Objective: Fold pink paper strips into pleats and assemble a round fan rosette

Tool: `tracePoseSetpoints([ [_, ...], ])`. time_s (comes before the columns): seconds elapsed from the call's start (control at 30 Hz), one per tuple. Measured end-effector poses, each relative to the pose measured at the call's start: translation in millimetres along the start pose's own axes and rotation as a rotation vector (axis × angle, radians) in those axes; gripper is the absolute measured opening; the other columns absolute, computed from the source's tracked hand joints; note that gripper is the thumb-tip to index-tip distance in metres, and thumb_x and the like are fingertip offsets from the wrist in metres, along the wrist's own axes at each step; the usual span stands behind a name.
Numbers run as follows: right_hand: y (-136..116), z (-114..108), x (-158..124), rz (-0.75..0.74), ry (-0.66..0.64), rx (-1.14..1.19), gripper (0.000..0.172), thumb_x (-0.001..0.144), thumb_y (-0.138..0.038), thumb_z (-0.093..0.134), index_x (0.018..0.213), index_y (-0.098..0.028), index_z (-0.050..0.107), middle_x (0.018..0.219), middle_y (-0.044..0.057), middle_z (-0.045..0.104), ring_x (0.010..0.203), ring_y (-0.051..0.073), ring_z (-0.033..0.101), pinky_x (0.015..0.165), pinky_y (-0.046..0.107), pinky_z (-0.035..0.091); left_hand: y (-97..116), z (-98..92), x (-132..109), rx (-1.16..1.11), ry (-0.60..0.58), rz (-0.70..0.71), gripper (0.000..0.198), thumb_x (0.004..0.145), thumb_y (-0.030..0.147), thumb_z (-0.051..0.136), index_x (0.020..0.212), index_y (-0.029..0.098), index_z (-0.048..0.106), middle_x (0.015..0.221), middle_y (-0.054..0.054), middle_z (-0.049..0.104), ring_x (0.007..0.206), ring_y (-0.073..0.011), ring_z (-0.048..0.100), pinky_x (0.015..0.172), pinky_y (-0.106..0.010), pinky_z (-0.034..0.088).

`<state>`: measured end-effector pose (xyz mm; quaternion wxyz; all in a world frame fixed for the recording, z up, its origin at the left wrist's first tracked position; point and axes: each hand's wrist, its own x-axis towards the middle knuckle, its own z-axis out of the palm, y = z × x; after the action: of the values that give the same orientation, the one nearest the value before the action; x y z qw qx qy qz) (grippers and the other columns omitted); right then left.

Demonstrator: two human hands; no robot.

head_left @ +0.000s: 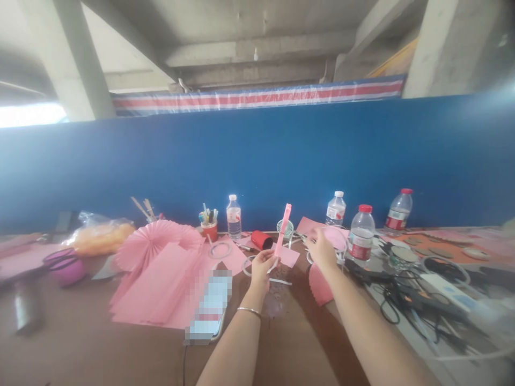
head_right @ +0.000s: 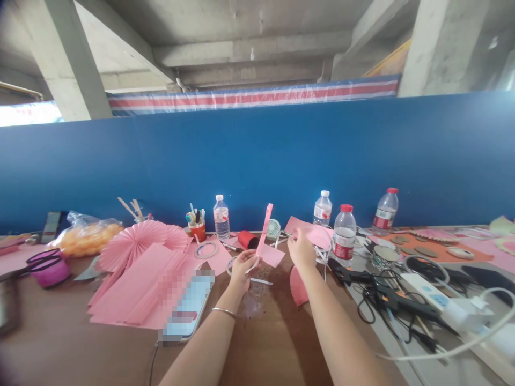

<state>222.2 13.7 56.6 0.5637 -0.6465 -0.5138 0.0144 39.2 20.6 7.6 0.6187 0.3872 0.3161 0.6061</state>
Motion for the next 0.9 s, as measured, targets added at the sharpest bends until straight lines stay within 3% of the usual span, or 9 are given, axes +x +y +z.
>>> tracePoseSetpoints([
  [0.13, 9.5, 31.8, -20.0, -0.119, -0.141, -0.018, 0.020, 0.063, -0.020, 0.051, 0.080, -0.022, 0.060, 0.094, 0.006, 0.060, 0.073, 0.019, 0.057, 0.063, 0.031, 0.042, 4.6, 4.9, -3.5, -0.015, 0.008, 0.024, 0.039, 0.052, 0.026, 0.072, 0.083, 0.010, 0.055, 0.071, -0.007, 0.062, 0.065, -0.0173, 0.062, 0.053, -0.025, 0.048],
  [0.2, 2.2, 40.5, -30.5, -0.133, -0.285, 0.149, 0.019, 0.064, -0.022, 0.051, 0.080, -0.021, 0.061, 0.088, 0.005, 0.062, 0.067, 0.017, 0.057, 0.060, 0.030, 0.044, 5.4, 6.0, -4.7, -0.011, 0.008, 0.032, 0.039, 0.051, 0.026, 0.072, 0.083, 0.010, 0.055, 0.071, -0.007, 0.062, 0.064, -0.0167, 0.061, 0.054, -0.025, 0.048],
  [0.33, -16.4, 45.5, -47.7, -0.024, -0.569, 0.486, 0.032, 0.065, -0.026, 0.053, 0.096, -0.017, 0.056, 0.075, 0.003, 0.063, 0.056, 0.014, 0.057, 0.052, 0.027, 0.046, 4.0, 4.9, -4.4, 0.006, -0.012, 0.021, 0.038, 0.053, 0.026, 0.071, 0.084, 0.011, 0.056, 0.071, -0.005, 0.062, 0.058, -0.0130, 0.059, 0.055, -0.025, 0.048],
  [0.47, -21.8, 44.5, -54.3, -0.022, -0.607, 0.604, 0.037, 0.062, -0.025, 0.059, 0.098, -0.016, 0.056, 0.072, 0.002, 0.062, 0.061, 0.015, 0.057, 0.056, 0.028, 0.048, 2.0, 4.6, -3.2, 0.006, -0.019, 0.047, 0.033, 0.054, 0.025, 0.069, 0.082, 0.012, 0.057, 0.072, -0.004, 0.062, 0.058, -0.0115, 0.058, 0.057, -0.024, 0.046],
  [0.67, -9.9, 50.3, -53.4, -0.009, -0.632, 0.676, 0.041, 0.060, -0.028, 0.063, 0.099, -0.016, 0.058, 0.077, 0.003, 0.061, 0.061, 0.013, 0.055, 0.056, 0.026, 0.046, -0.5, 5.3, -2.3, -0.027, -0.038, 0.056, 0.029, 0.055, 0.023, 0.069, 0.079, 0.013, 0.056, 0.071, -0.003, 0.062, 0.061, -0.0126, 0.059, 0.061, -0.025, 0.046],
  [0.8, -6.5, 51.2, -54.6, 0.063, -0.627, 0.748, 0.038, 0.062, -0.032, 0.063, 0.096, -0.016, 0.059, 0.084, 0.005, 0.062, 0.072, 0.017, 0.057, 0.064, 0.030, 0.047, 0.1, 4.4, -2.6, -0.048, -0.047, 0.016, 0.030, 0.055, 0.024, 0.069, 0.079, 0.013, 0.055, 0.073, -0.003, 0.062, 0.060, -0.0120, 0.059, 0.061, -0.026, 0.047],
  [0.9, -7.3, 50.1, -55.2, 0.169, -0.624, 0.814, 0.032, 0.068, -0.037, 0.057, 0.093, -0.018, 0.060, 0.077, 0.004, 0.061, 0.067, 0.016, 0.056, 0.057, 0.026, 0.046, 2.1, 4.8, -3.6, -0.047, -0.071, -0.020, 0.031, 0.055, 0.026, 0.070, 0.079, 0.014, 0.055, 0.072, -0.003, 0.062, 0.062, -0.0132, 0.060, 0.062, -0.028, 0.048],
])
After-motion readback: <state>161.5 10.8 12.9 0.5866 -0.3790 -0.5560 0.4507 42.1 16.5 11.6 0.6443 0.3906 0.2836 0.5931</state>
